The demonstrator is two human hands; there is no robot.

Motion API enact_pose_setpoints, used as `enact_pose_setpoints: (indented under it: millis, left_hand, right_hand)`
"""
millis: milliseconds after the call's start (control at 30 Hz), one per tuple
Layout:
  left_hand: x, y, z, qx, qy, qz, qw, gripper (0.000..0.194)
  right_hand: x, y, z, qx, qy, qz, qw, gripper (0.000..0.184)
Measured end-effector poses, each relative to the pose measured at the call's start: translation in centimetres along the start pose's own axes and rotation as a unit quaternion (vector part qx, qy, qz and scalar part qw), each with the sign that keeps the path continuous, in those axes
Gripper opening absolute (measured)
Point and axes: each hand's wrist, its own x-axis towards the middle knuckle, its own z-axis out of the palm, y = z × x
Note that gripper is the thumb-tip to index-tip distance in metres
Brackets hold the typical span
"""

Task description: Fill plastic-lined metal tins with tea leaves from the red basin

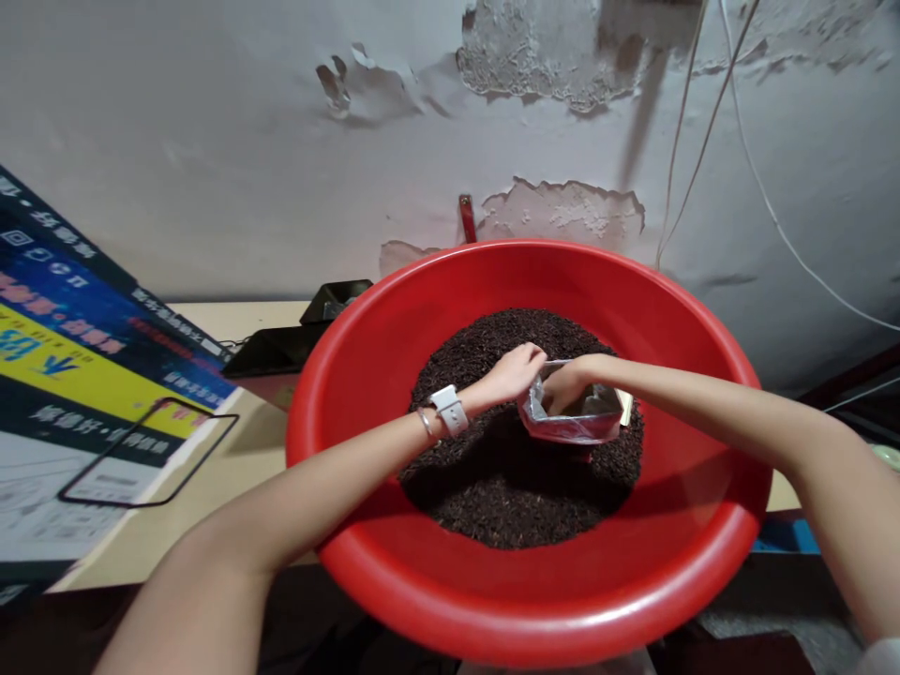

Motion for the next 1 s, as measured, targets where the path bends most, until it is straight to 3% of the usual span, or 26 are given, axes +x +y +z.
enact_pose_setpoints:
  millis: [67,133,200,267,367,467,633,767,867,933,1000]
  left_hand:
    - [1.0,-1.5,-0.6,0.027,0.014,-0.042,0.999,0.036]
    - [1.8,-3.3,-1.0,0.055,0.023,-0.06,0.996,0.035]
    - [2.4,-5.2,-0.9,0.086,0.023,-0.081,0.993,0.034]
    - [2.9,-6.8,-0.5,0.116,0.017,-0.103,0.988,0.037]
    - [4.1,-8.0,0.5,0.144,0.017,-0.12,0.982,0.044]
    - [5.7,-7.9,1.8,0.155,0.029,-0.122,0.98,0.052]
    - [7.2,-7.3,4.8,0.177,0.031,-0.099,0.979,0.051]
    - [6.9,-7.5,5.7,0.191,0.034,-0.105,0.976,0.041]
    - [6.7,-7.2,4.2,0.185,0.019,-0.113,0.976,0.035]
    - [6.4,-6.2,2.2,0.176,0.026,-0.102,0.979,0.036]
    - [5.8,-4.2,-0.3,0.153,0.06,-0.071,0.984,0.04]
  right_hand:
    - [-1.4,1.2,-1.2,0.032,-0.052,-0.037,0.997,0.021]
    - [-3.2,2.6,-2.5,0.118,-0.058,-0.078,0.988,0.025]
    - [-4.7,4.0,-3.7,0.212,-0.02,-0.09,0.973,0.031]
    - [-5.4,5.2,-4.4,0.244,0.055,-0.07,0.966,0.033]
    - [-5.0,6.8,-4.5,0.119,0.214,0.011,0.969,0.03]
    - [-3.7,8.5,-3.7,-0.048,0.277,0.124,0.952,0.028]
    - [-2.8,10.4,-2.6,-0.082,0.246,0.165,0.952,0.028]
    - [-3.2,9.8,-3.2,-0.071,0.244,0.145,0.956,0.032]
    - [-3.5,8.5,-3.4,0.021,0.175,0.073,0.982,0.043]
    - [-3.6,7.6,-3.2,0.076,0.086,0.014,0.993,0.05]
    - [-3.4,6.7,-2.7,0.056,0.025,-0.003,0.998,0.051]
